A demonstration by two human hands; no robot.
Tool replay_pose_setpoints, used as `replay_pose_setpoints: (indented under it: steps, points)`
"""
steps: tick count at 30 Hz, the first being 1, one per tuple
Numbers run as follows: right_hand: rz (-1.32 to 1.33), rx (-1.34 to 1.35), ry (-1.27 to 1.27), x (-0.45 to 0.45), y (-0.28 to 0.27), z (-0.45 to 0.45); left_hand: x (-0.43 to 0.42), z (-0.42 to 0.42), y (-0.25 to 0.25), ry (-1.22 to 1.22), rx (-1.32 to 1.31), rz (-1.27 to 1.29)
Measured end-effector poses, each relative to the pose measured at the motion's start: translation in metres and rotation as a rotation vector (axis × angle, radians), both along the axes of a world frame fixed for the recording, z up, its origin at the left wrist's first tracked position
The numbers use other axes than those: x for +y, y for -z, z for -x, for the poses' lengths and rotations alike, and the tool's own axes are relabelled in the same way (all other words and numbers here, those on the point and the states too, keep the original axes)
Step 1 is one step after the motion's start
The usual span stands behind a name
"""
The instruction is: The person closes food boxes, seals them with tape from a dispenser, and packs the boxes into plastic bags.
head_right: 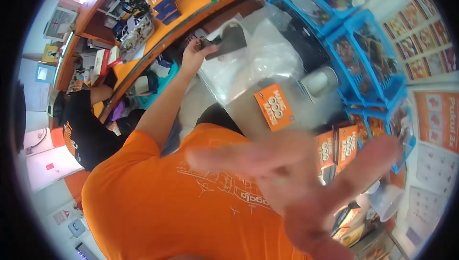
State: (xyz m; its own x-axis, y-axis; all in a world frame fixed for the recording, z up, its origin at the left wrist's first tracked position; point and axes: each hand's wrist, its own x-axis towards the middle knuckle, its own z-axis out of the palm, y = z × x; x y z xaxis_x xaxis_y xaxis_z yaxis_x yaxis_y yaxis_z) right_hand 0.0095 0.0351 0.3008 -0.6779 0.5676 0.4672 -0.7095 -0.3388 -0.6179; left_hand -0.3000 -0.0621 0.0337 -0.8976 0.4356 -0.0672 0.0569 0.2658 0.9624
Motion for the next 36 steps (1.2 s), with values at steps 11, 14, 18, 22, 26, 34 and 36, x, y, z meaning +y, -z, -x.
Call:
replay_pose_setpoints:
  steps: [11, 14, 18, 22, 26, 34, 36]
  points:
    - [-0.143, 0.382, -0.177, -0.026, 0.031, 0.156, 0.099, 0.309, 0.095, -0.132, 0.256, -0.42]
    - [-0.075, 0.228, -0.106, -0.027, 0.039, 0.198, 0.118, 0.326, 0.11, -0.22, 0.541, 0.206]
    - [-0.082, -0.257, 0.051, -0.02, 0.048, 0.225, 0.127, 0.311, 0.138, -0.214, 0.401, 0.222]
    - [-0.252, -1.121, 0.01, -0.015, 0.113, 0.213, 0.128, 0.298, 0.125, -0.151, 0.36, 0.161]
    - [-0.443, -1.712, 0.035, -0.042, 0.246, 0.194, 0.068, 0.21, 0.06, -0.074, 0.565, 0.236]
    - [-0.471, -1.599, 0.65, -0.053, 0.33, 0.243, -0.052, 0.101, 0.077, 1.383, 0.42, 0.095]
    - [-0.915, -1.712, 0.567, -0.046, 0.337, 0.254, -0.045, 0.103, 0.078, 1.463, 0.666, -0.073]
